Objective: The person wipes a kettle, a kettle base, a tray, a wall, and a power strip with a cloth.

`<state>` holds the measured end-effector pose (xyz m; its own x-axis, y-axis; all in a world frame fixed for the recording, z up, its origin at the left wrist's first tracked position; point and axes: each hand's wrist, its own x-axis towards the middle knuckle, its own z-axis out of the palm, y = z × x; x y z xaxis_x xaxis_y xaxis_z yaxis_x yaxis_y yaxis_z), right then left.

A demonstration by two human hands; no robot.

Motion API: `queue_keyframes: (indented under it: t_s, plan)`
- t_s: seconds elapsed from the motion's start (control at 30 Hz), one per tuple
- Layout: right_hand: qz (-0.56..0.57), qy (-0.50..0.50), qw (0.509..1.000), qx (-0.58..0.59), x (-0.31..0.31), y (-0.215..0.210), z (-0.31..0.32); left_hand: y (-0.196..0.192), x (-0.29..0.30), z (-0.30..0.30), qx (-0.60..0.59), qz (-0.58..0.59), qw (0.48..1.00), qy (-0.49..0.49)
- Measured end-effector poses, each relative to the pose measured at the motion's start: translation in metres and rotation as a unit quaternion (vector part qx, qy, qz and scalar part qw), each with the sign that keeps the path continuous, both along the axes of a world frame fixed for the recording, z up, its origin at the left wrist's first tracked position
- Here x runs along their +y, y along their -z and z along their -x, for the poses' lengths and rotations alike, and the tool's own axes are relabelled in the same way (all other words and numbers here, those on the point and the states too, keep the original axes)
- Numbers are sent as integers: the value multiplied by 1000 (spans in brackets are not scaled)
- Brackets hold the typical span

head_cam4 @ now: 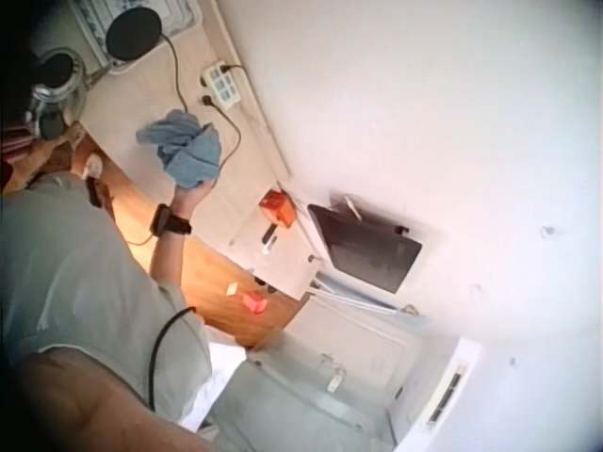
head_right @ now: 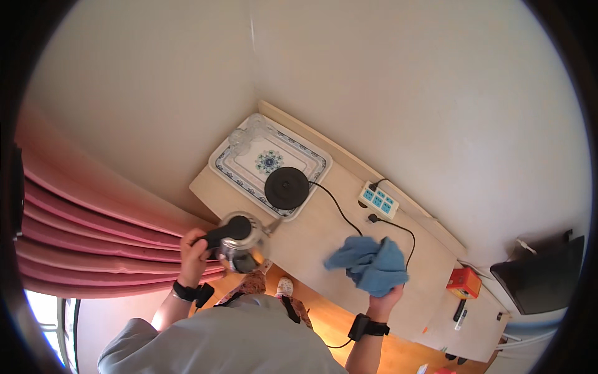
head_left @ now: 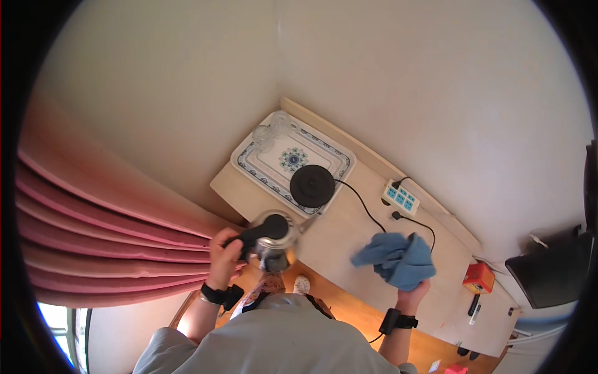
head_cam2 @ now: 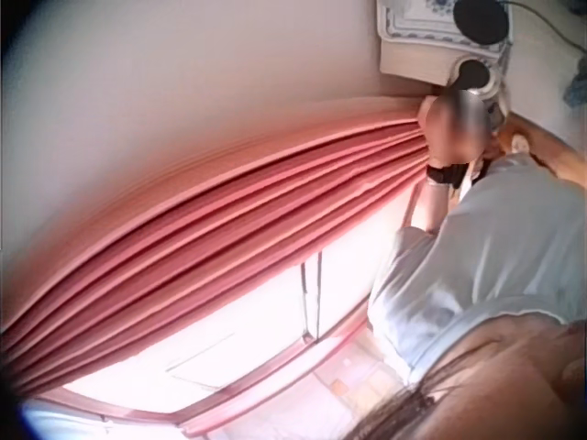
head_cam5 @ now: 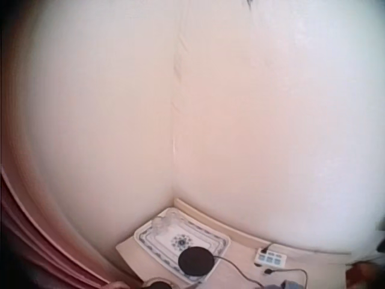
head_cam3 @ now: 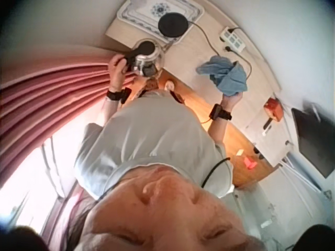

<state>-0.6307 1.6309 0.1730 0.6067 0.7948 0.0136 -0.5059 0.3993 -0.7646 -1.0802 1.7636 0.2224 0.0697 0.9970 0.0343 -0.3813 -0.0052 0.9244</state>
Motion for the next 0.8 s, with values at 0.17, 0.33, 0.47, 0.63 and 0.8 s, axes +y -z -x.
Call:
queue_keyframes:
  t_s: [0.17,0.33,0.47,0.63,0.8]
  plan:
    - [-70,166,979,99,-21,-56,-21,6,40,-57,176,-91,966,164]
    - [-145,158,976,44,-30,-128,-7,1,57,-117,69,-5,944,324]
    - [-80,294,936,176,-26,-154,13,17,74,-144,92,-65,919,378]
    - [-54,327,928,170,-27,-159,22,28,90,-157,128,-156,907,369]
    - [-44,342,929,136,-18,-171,20,24,107,-151,210,-259,861,383]
